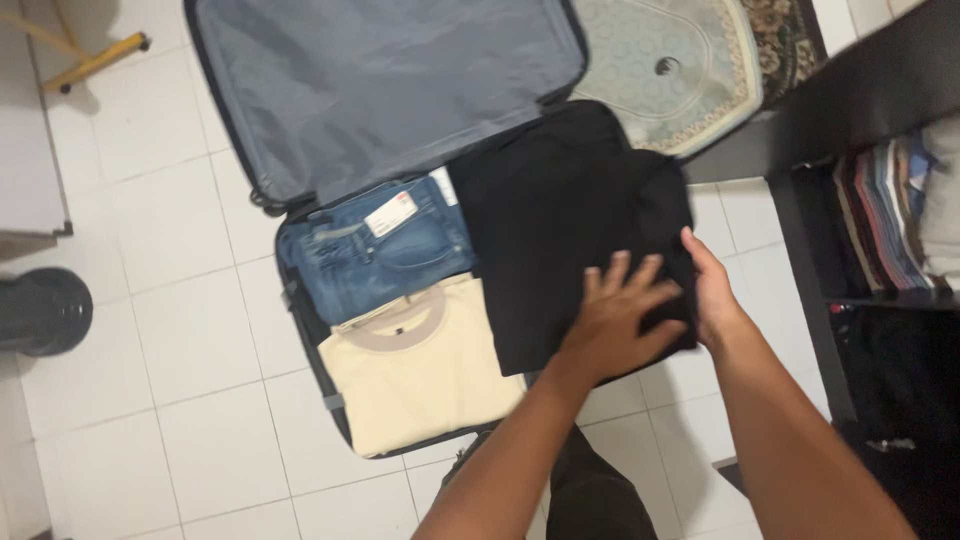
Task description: The person opens an inner compartment of a suitcase, then unpacks items by removing a pouch, shirts, jeans, and a sweater from the suitcase and placing them onto a cabinet shelf.
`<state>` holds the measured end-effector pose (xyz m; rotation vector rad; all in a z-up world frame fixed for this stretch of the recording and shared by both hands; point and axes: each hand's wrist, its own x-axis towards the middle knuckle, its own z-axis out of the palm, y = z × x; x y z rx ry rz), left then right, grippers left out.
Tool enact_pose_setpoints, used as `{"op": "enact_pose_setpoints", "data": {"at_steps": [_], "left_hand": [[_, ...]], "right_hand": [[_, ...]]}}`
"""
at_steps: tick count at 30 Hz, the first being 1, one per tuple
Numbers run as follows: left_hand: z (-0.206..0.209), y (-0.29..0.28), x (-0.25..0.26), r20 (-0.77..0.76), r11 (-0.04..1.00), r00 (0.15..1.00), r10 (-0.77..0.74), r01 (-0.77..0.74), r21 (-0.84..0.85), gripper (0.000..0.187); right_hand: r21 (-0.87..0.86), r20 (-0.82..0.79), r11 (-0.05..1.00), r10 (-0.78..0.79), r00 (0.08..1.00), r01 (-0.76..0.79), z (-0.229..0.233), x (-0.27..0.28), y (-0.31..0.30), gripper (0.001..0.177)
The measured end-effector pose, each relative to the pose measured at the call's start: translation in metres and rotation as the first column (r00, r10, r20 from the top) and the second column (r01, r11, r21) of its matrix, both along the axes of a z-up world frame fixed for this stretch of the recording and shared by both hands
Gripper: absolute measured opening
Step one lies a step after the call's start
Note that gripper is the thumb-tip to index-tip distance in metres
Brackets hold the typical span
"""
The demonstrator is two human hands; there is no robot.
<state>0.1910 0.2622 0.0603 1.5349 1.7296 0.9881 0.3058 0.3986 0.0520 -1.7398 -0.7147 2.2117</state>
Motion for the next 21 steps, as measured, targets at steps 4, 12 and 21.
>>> {"op": "enact_pose_setpoints", "data": {"at_steps": [4, 12, 21], "left_hand": [[-0.015, -0.015, 0.001, -0.388, 0.895, 0.917, -0.089, -0.097, -0.436, 0.093], [-0.026, -0.029, -0.020, -0.463, 0.897, 0.843, 0.276, -0.399, -0.191, 0.073], [-0.080, -0.043, -0.113, 0.192, 0.363, 0.315, 0.929, -0.689, -0.627, 0.086]], "right_hand": [[0.182, -0.162, 0.964, 0.224, 0.961, -0.194, -0.023, 0.027, 0.017, 0.062], [0.518, 0.437, 0.725, 0.233, 0.869, -0.455, -0.039, 0.033, 0.011, 0.069], [0.683, 0.073, 0.621, 0.466, 0.882, -0.385, -0.061, 0.006, -0.155, 0.014]]}}
